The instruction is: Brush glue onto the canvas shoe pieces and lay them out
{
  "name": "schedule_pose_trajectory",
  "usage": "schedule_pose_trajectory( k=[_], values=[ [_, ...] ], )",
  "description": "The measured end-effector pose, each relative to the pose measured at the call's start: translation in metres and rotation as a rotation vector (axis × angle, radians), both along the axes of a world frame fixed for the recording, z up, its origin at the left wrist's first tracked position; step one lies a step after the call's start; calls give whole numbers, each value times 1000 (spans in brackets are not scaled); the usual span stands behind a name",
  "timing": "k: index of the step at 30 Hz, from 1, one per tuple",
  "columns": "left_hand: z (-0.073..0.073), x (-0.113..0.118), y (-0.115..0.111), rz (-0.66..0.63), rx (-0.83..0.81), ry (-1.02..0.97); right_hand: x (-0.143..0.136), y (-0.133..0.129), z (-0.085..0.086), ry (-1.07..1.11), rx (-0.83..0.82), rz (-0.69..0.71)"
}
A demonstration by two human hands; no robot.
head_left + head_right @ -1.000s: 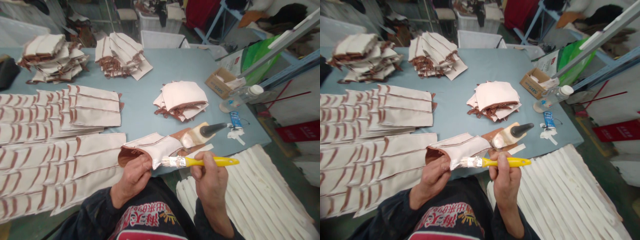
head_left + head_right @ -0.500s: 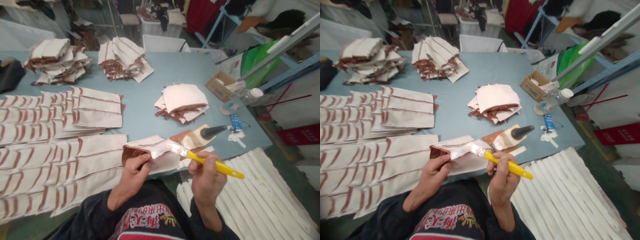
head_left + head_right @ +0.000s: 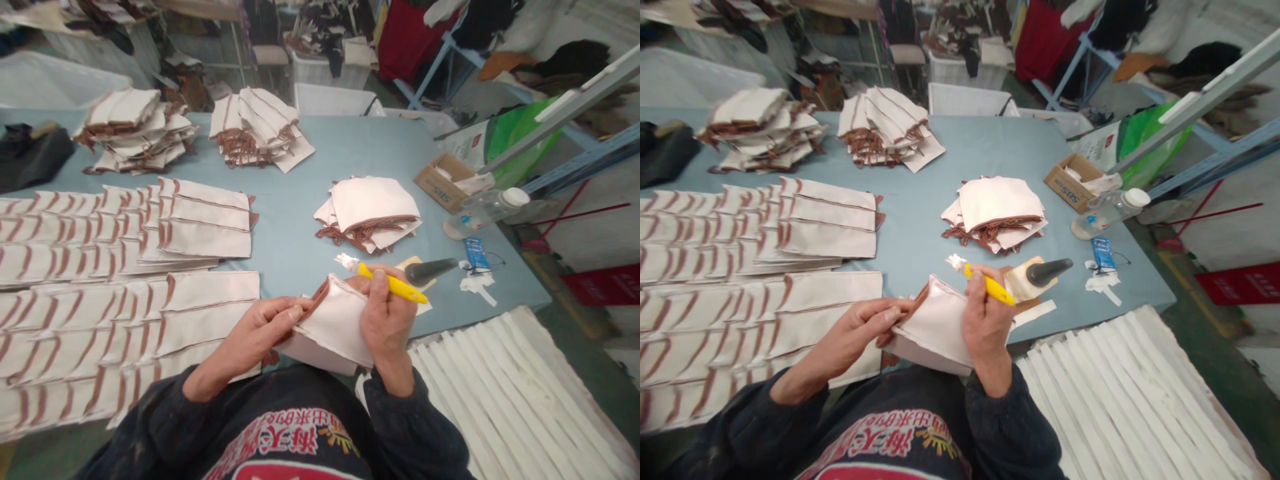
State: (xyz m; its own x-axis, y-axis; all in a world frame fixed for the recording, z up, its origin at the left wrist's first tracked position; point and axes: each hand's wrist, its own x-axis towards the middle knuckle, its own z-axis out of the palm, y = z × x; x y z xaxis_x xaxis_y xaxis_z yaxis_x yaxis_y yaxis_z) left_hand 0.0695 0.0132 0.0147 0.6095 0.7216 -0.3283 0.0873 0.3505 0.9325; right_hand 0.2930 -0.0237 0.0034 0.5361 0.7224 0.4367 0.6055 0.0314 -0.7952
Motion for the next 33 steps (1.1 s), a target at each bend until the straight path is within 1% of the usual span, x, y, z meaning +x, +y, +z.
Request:
schedule_pose_trajectory(
  k=[2, 4, 6, 10, 12, 15, 18, 20, 22, 25, 28, 31, 33],
  values=[
    [-4, -8, 0, -49, 115, 18, 8, 0, 6, 75, 3, -24],
    [-5, -9, -3, -69, 218, 19, 13, 1, 8, 111, -3, -25],
    [-5, -5, -6, -103, 299, 39, 16, 5, 4, 110, -26, -22],
    [-3, 5, -13, -209, 445, 66, 17, 14, -10, 74, -66, -23],
    [-4, 7, -17, -234, 502, 66, 16, 15, -12, 95, -73, -29],
    [-9, 8, -23, -236, 570, 80, 13, 2, -1, 199, -11, -67],
    [-13, 8, -28, -204, 685, 92, 8, -26, 17, 368, 56, -73],
    [-14, 7, -30, -180, 787, 122, 4, -45, 28, 477, 14, -8],
    [-13, 7, -31, -185, 876, 142, 1, -59, 36, 529, -25, 23],
    [-12, 9, -31, -204, 973, 113, -6, -69, 45, 528, -57, 28],
    [-13, 12, -30, -193, 1024, 64, -11, -72, 52, 509, -91, 54],
    [-16, 14, -28, -199, 1044, 48, -13, -73, 55, 463, -58, 64],
    [-17, 16, -27, -211, 1048, 53, -13, -74, 53, 426, -25, 53]
  ],
)
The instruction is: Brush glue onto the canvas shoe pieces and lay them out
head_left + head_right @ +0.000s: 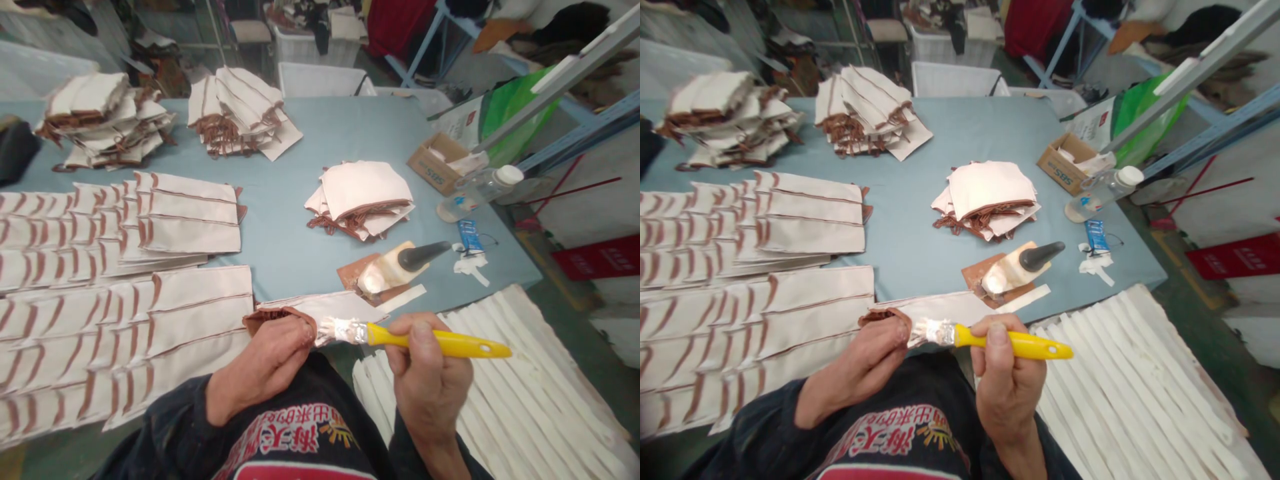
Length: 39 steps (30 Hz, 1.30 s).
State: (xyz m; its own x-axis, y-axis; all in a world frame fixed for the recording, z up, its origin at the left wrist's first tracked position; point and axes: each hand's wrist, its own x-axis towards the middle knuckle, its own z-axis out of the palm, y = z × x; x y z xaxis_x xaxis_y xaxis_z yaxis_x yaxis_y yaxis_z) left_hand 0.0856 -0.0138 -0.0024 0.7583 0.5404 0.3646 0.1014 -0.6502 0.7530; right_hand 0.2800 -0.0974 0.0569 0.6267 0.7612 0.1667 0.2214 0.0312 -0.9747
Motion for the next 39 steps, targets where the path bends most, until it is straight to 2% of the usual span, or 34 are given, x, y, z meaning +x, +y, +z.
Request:
schedule_pose_trajectory(
  k=[2, 6, 8, 10, 13, 15, 20, 22, 26, 31, 35, 39],
  values=[
    [0, 1, 1, -4, -9, 16, -1, -4, -4, -40, 4, 24],
    [0, 2, 2, -16, -51, 29, -2, -16, -7, -239, 12, 167],
    [0, 1, 1, -10, -82, 42, -1, -18, -4, -424, 68, 234],
    [-1, 0, 0, 10, -121, 67, 1, -16, 1, -600, 155, 357],
    [-2, 0, -1, 32, -142, 69, 5, -12, 3, -680, 248, 507],
    [-3, 0, -1, 28, -122, 54, 7, -13, -3, -573, 238, 470],
    [-4, 3, 0, 47, -45, 38, 7, -11, -16, -244, 68, 75],
    [-5, 5, 1, 51, -23, 30, 4, -5, -15, -190, 10, 13],
    [-9, 6, 1, 49, -4, 10, -6, -2, -9, -92, 16, 32],
    [-10, 7, 1, 30, -50, 8, -11, -17, -12, -55, 34, 87],
    [-2, 13, 2, 10, -232, -8, -6, -21, -13, -54, 83, 100],
    [16, 22, 10, 67, -538, 44, 6, -12, -8, -33, 134, 48]
  ],
)
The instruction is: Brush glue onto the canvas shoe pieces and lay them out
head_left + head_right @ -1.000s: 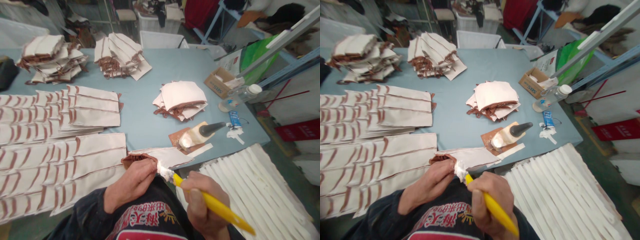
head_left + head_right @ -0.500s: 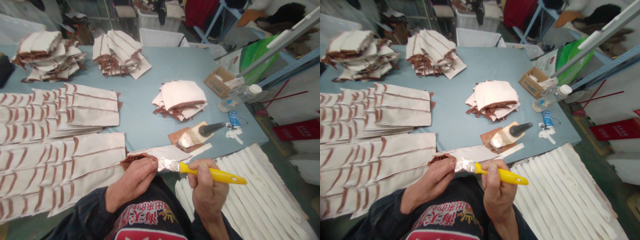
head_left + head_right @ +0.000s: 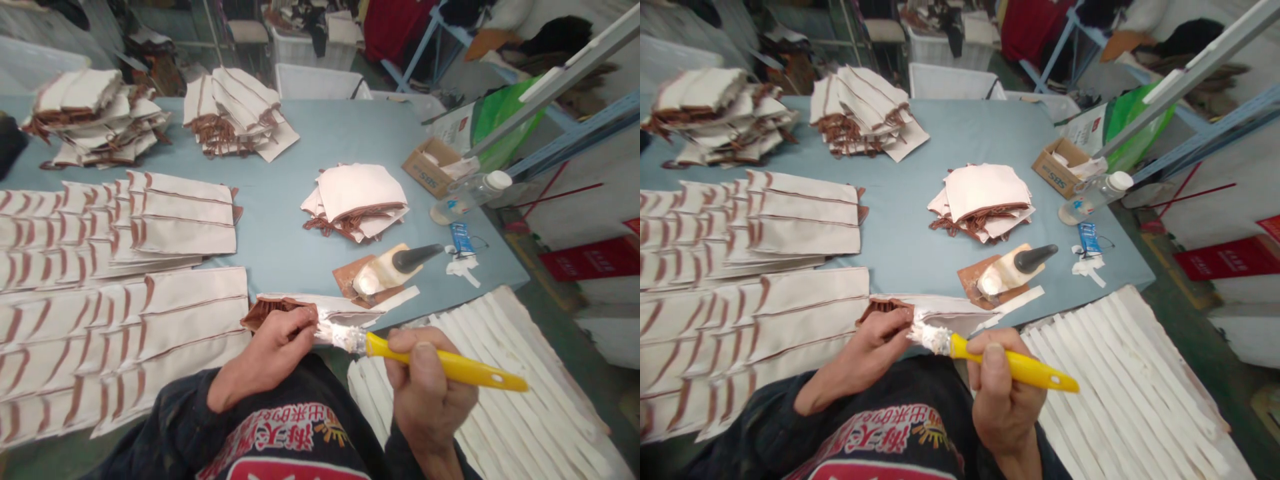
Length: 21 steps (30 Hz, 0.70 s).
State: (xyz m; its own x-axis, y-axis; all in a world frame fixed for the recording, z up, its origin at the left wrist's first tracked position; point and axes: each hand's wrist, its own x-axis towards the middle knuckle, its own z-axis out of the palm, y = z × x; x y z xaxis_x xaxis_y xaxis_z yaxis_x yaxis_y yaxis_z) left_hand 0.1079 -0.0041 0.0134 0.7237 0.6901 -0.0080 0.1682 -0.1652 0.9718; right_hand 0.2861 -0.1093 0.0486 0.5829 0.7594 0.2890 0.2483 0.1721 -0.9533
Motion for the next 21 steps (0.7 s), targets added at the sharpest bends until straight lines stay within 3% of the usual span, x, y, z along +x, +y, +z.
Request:
schedule_pose_trajectory(
  k=[6, 9, 15, 21],
  values=[
    [24, 7, 17, 40, -391, -7, 16, 16, 5, 10, 56, 22],
    [28, 8, 17, -11, -549, -45, 20, 20, 1, -166, 87, 42],
    [17, 5, 5, 12, -736, -85, 28, 26, -10, -507, 167, 153],
    [9, 1, 4, 16, -826, -101, 29, 14, -4, -338, 241, 55]
  ],
)
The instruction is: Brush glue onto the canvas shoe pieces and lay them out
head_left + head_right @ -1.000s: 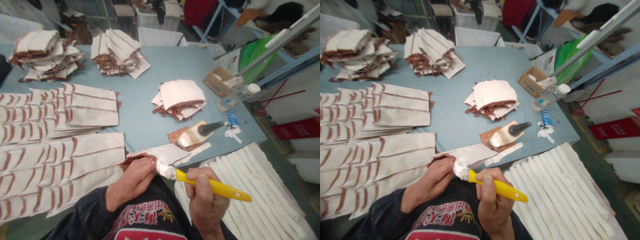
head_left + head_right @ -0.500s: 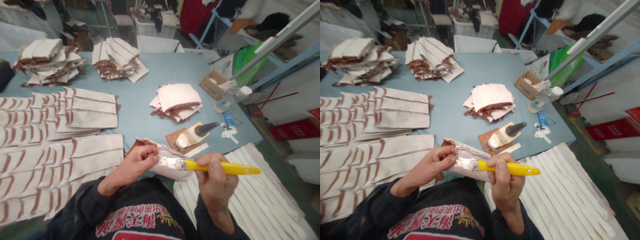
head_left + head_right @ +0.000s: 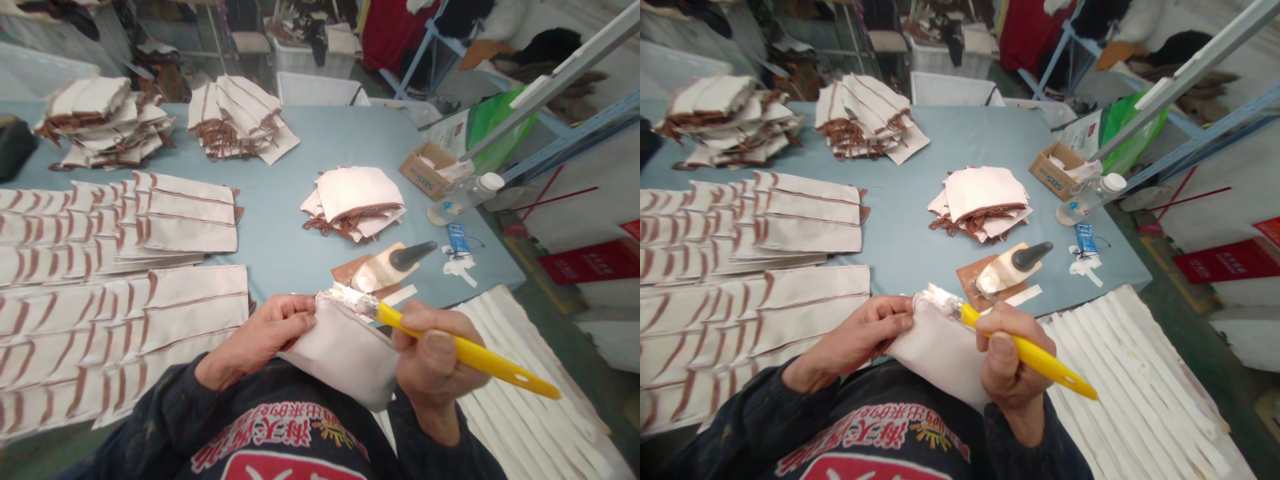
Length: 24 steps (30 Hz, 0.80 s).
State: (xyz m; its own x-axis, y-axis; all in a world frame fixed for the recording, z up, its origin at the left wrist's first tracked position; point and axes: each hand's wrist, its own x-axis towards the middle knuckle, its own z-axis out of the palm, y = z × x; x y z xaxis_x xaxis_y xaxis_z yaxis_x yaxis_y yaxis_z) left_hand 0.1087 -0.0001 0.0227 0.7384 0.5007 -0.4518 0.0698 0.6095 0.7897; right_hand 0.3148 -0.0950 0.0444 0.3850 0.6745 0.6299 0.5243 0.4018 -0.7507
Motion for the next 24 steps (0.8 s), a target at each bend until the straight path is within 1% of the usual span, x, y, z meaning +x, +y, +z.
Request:
schedule_pose_trajectory(
  k=[2, 4, 7, 10, 13, 16, 19, 24],
  values=[
    [1, 0, 0, 17, 0, -16, -3, -1, -1, 5, -48, 55],
    [2, 0, -1, 30, -7, -23, -8, 4, -4, -23, -85, 59],
    [2, 0, -1, 34, -23, -23, -12, 16, -10, 16, -41, -52],
    [0, 0, 4, 41, 12, -12, -10, 21, -19, 44, -25, -123],
    [-1, -3, 13, 90, 67, -1, -4, 15, -27, 44, -40, -184],
    [0, -6, 21, 132, 84, 9, -1, 6, -32, 81, -40, -230],
    [0, -11, 24, 137, 86, 46, -2, 2, -31, 54, -46, -216],
    [1, -16, 21, 168, 84, 70, -11, 2, -19, -31, -8, -187]
  ],
)
